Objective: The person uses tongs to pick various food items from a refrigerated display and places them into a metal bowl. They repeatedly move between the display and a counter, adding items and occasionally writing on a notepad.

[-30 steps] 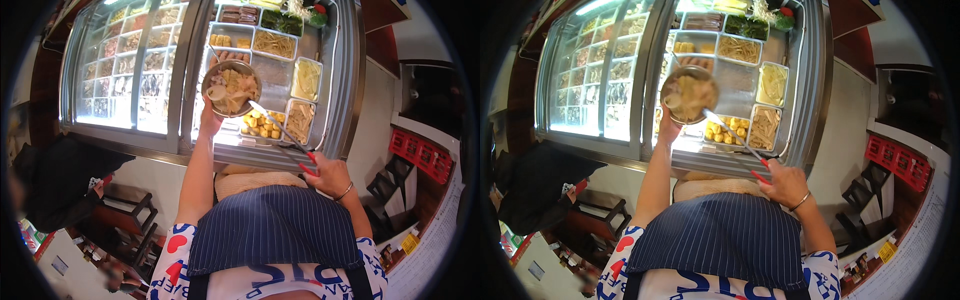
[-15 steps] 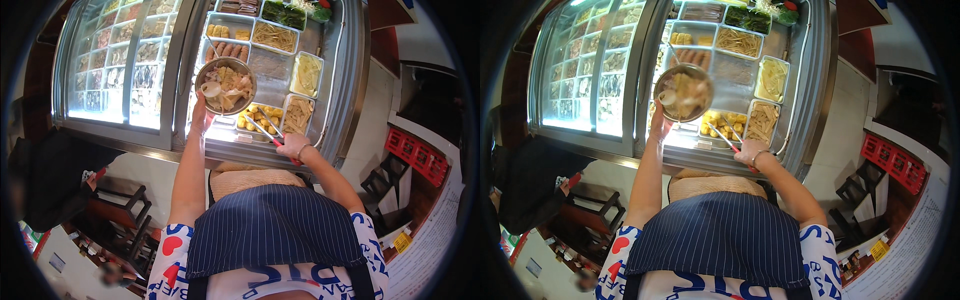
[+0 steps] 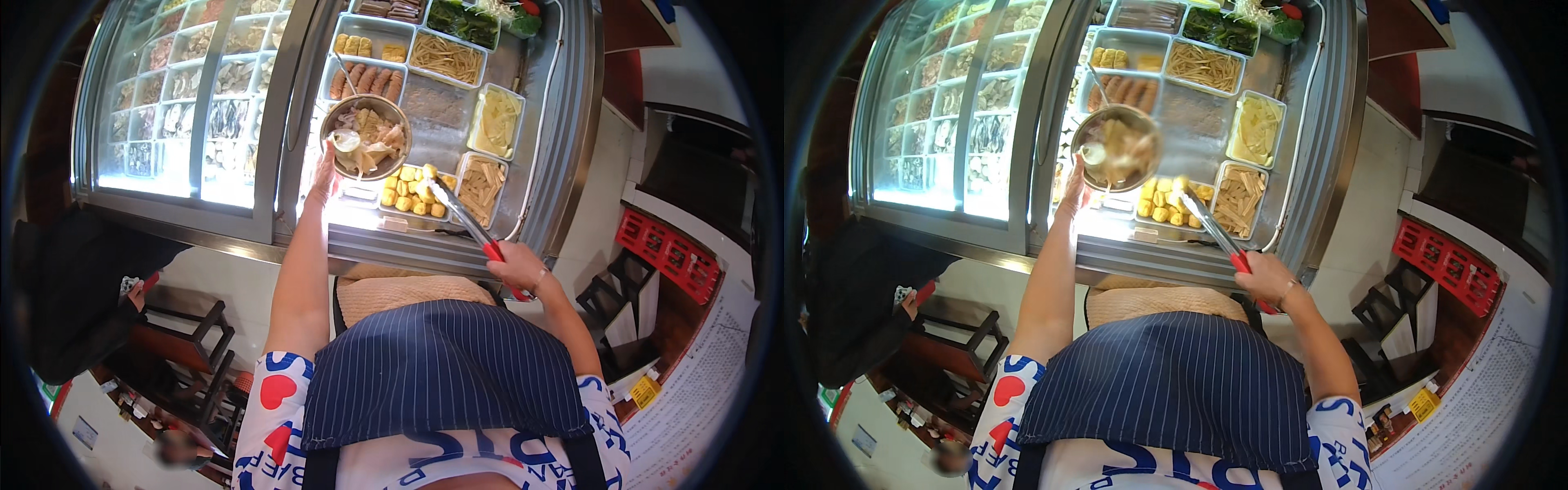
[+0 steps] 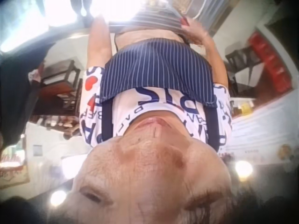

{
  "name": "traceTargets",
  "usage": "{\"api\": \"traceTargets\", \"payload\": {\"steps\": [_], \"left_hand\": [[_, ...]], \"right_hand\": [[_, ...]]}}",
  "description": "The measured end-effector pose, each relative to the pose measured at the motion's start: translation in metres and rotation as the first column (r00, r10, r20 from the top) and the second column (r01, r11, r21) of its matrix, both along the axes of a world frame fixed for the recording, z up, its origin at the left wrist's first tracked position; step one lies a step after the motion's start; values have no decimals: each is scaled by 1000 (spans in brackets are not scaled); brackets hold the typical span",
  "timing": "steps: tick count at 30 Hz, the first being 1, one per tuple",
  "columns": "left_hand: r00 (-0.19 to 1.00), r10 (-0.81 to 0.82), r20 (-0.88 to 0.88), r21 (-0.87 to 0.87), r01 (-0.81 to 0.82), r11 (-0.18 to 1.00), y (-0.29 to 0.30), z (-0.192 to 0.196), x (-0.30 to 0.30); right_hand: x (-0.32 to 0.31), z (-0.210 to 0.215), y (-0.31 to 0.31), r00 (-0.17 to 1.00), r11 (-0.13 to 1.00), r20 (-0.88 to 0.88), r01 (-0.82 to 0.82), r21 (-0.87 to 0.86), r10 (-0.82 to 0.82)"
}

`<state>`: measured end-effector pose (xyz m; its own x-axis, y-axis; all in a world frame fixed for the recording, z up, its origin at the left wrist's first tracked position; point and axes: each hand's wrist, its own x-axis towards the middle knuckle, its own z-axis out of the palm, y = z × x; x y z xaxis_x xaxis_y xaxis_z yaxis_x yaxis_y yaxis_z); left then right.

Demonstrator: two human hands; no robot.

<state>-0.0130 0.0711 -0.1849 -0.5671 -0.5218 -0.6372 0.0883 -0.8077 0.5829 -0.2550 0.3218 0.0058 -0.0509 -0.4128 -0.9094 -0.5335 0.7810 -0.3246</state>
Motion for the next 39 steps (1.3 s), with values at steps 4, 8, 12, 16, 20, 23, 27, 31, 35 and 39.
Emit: {"api": "traceTargets", "payload": {"steps": [4,8,12,16,20,23,27,31,35,39], "left_hand": [[995,-39,93,-49,43,998,2,18,-9],[983,-74,171,-96,91,991,6,42,-14],[985,-118,126,-99,131,986,4,66,-17],[997,-75,14,-81,76,994,-1,46,-8],[997,-70,-40,-74,67,995,-8,19,2],[996,-63,-56,-118,56,991,-12,25,-4],[999,-47,-4,-79,47,996,-13,25,-3],[996,-73,-46,-96,68,993,-11,22,-3],[996,-79,-37,-91,76,993,-11,12,0],[994,-64,94,-116,75,990,-9,9,5]], "right_hand": [[0,47,-8,994,988,-47,91,-126,-97],[18,42,-34,997,953,-80,-4,-303,-22],[32,29,-54,986,969,-167,-37,-243,-4],[13,61,-51,987,979,-158,-49,-200,18],[-2,71,-25,985,984,-172,-27,-175,-3],[-8,42,-2,960,984,-262,-133,-115,99],[-5,-3,-12,915,964,-305,-263,42,263],[1,-38,-19,898,940,-284,-338,41,336],[1,-46,-6,897,937,-275,-348,41,345],[-6,11,-3,951,981,-263,-185,-51,165]]}}
